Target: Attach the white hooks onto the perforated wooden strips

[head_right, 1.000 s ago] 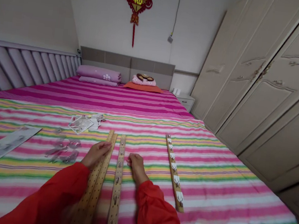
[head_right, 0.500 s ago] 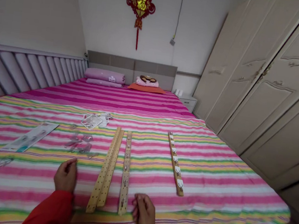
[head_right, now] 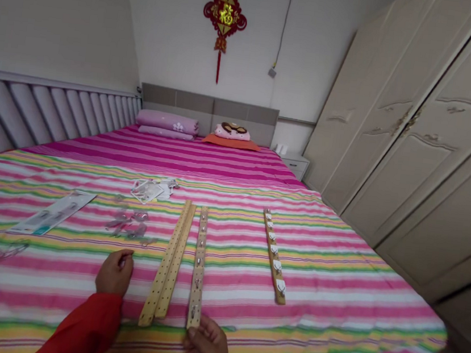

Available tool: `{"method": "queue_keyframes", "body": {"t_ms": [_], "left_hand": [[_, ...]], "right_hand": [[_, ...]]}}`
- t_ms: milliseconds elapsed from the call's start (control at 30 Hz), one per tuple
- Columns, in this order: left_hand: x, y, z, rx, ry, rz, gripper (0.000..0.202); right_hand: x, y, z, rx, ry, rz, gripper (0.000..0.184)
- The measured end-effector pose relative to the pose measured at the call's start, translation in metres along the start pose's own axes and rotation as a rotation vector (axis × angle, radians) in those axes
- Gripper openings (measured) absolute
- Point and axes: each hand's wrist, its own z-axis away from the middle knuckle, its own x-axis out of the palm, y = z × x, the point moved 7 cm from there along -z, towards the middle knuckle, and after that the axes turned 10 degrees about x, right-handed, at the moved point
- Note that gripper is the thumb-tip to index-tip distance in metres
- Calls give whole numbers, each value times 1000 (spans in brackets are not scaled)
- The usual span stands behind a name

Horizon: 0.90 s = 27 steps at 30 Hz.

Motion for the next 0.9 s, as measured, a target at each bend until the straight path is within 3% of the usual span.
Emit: {"method": "queue_keyframes", "body": {"t_ms": [300, 733, 900], "left_hand": [[3, -1, -1, 5, -4, -26, 20], [0, 9, -2, 4, -39, -56, 21], [1, 4, -2, -8, -39, -81, 22]], "right_hand": [[5, -3, 5, -1, 26, -58, 31], [15, -15, 15, -26, 7, -56, 33], [11, -15, 13, -25, 51, -155, 25]]}}
